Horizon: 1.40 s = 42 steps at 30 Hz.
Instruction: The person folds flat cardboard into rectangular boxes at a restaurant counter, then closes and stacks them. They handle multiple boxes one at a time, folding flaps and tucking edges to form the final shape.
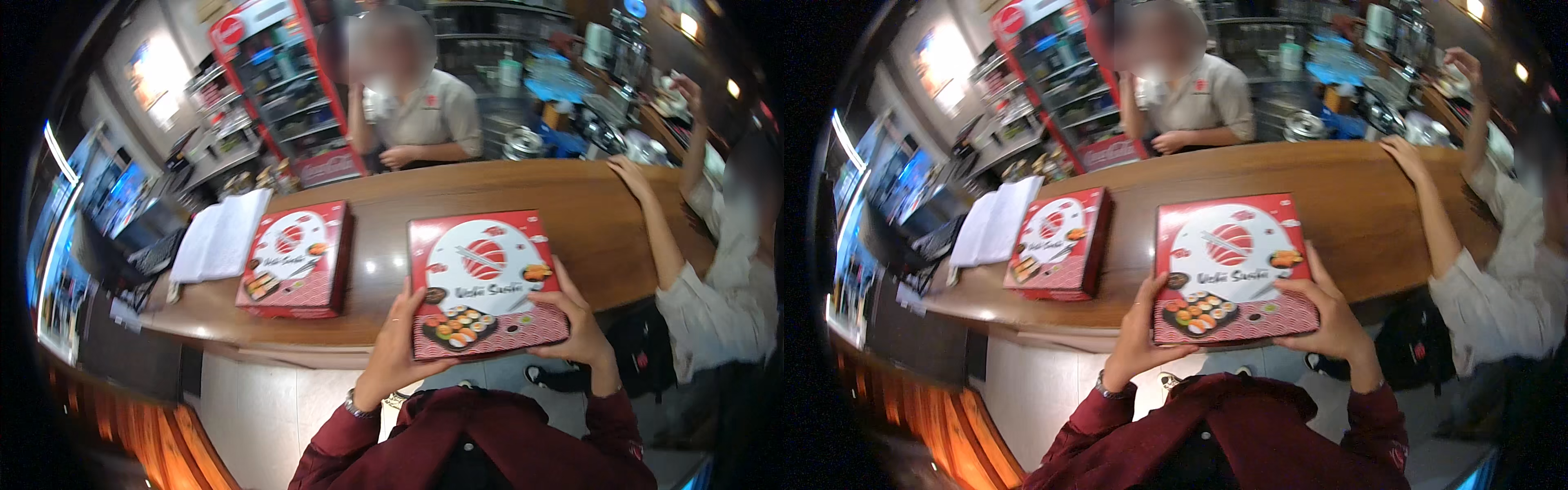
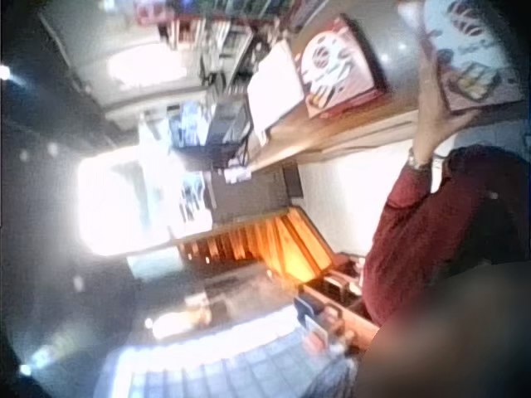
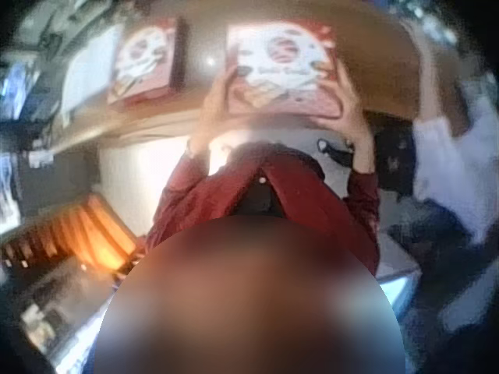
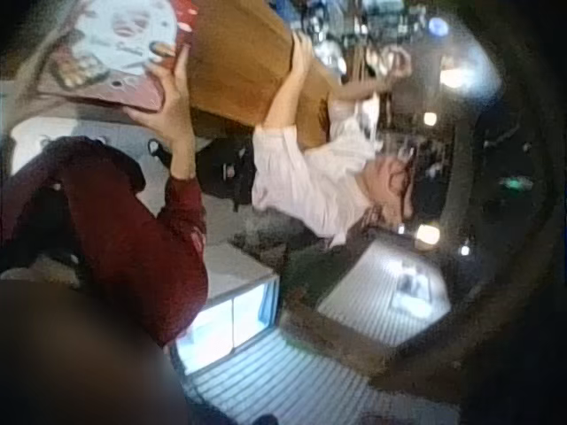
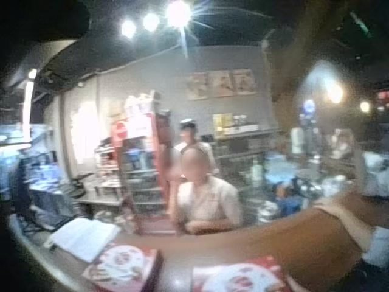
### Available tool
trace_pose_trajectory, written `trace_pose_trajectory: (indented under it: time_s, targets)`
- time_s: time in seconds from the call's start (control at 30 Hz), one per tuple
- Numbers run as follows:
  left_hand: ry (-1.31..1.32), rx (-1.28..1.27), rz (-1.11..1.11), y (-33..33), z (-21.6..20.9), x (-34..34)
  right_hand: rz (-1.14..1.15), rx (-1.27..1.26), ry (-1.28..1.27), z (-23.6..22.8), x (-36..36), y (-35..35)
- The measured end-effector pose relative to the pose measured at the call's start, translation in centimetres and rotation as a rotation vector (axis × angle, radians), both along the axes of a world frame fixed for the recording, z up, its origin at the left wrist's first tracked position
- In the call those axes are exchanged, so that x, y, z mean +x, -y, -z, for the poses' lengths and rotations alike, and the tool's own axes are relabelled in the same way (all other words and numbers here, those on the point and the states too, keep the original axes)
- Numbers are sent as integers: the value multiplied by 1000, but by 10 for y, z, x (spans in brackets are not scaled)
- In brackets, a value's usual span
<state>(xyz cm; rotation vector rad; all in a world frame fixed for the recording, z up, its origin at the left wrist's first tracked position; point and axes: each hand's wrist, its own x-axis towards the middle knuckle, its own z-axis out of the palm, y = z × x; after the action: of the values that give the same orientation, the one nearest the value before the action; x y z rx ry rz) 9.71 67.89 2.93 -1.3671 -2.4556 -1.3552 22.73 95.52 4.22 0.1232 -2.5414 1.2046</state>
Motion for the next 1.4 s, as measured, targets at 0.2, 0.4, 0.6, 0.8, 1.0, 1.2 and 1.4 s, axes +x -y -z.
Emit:
trace_pose_trajectory:
  time_s: [0.2, 0.4, 0.6, 0.8, 1.0, 1.2, 1.4]
  targets:
    - [-95, 267, -62, 58, -46, -29, -84, 31, -304, -39, -54, 46]
    - [237, 457, -82, 167, -69, -125, -233, -236, -265, -29, -166, 171]
    - [567, 333, -175, 229, -47, -162, -306, -447, -8, -5, -202, 213]
    - [919, 461, -287, 231, -34, -177, -111, -1018, 209, -2, -209, 240]
    - [1173, 799, -216, 213, -22, -170, -163, -740, -126, -11, -191, 230]
    - [478, 562, -63, 209, -19, -155, -93, -600, -365, 0, -165, 217]
    - [349, 337, 21, 197, -2, -142, -102, -551, -2, 11, -161, 209]
